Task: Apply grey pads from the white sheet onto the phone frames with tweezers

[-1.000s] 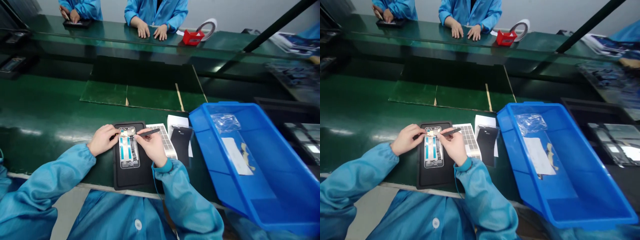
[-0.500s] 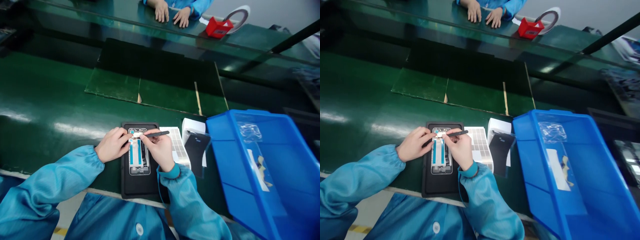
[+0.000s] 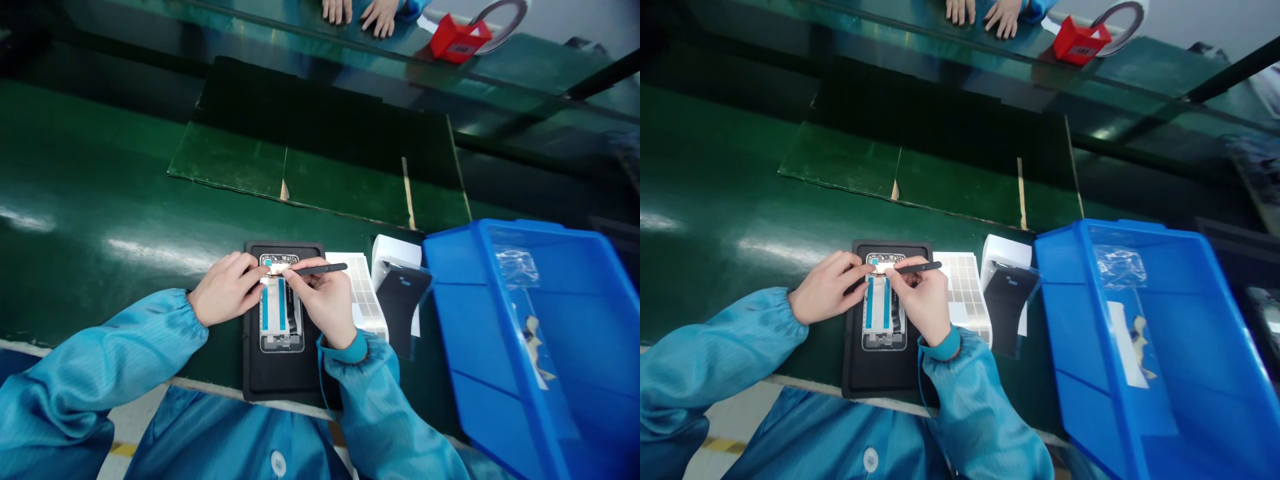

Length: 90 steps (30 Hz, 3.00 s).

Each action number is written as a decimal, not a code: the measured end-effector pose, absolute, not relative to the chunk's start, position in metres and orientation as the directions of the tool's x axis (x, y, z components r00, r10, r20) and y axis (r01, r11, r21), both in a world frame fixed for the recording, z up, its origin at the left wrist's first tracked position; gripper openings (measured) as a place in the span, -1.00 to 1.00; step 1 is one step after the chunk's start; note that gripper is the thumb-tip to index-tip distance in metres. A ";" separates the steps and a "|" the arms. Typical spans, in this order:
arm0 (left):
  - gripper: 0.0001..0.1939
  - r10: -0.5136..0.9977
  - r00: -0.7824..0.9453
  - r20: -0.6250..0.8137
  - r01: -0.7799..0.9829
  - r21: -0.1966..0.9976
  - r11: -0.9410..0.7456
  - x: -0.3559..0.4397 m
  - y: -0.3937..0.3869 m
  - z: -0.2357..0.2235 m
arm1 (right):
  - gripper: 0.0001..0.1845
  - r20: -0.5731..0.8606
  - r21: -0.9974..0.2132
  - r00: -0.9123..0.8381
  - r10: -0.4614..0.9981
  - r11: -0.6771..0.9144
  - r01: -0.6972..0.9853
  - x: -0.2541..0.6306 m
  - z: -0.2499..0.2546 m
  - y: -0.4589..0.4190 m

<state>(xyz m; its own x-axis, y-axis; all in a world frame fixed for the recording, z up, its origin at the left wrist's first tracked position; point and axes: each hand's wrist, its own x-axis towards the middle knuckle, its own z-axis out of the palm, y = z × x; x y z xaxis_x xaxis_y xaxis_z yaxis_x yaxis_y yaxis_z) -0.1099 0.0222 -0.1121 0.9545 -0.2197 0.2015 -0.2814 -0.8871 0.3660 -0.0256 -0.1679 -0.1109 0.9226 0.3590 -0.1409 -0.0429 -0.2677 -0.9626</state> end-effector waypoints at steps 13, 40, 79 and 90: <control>-0.71 -0.239 0.943 0.232 -0.310 0.345 -0.886 -0.110 0.023 -0.112 | -0.79 -0.118 -0.948 0.925 0.361 -0.319 0.004 -0.027 -0.108 -0.168; -0.71 -0.294 0.929 0.227 -0.349 0.262 -0.900 -0.112 0.023 -0.107 | -0.83 -0.071 -0.938 0.923 0.379 -0.340 0.068 -0.027 -0.109 -0.167; -0.62 -0.298 0.950 0.094 -0.306 0.078 -0.949 -0.122 0.018 -0.086 | -0.81 -0.005 -0.992 0.962 0.275 -0.126 0.030 -0.025 -0.114 -0.172; -0.62 0.304 0.894 -0.328 0.341 0.059 -0.938 -0.139 -0.010 -0.076 | -0.76 -0.044 -0.999 0.970 0.237 -0.021 -0.040 -0.021 -0.111 -0.172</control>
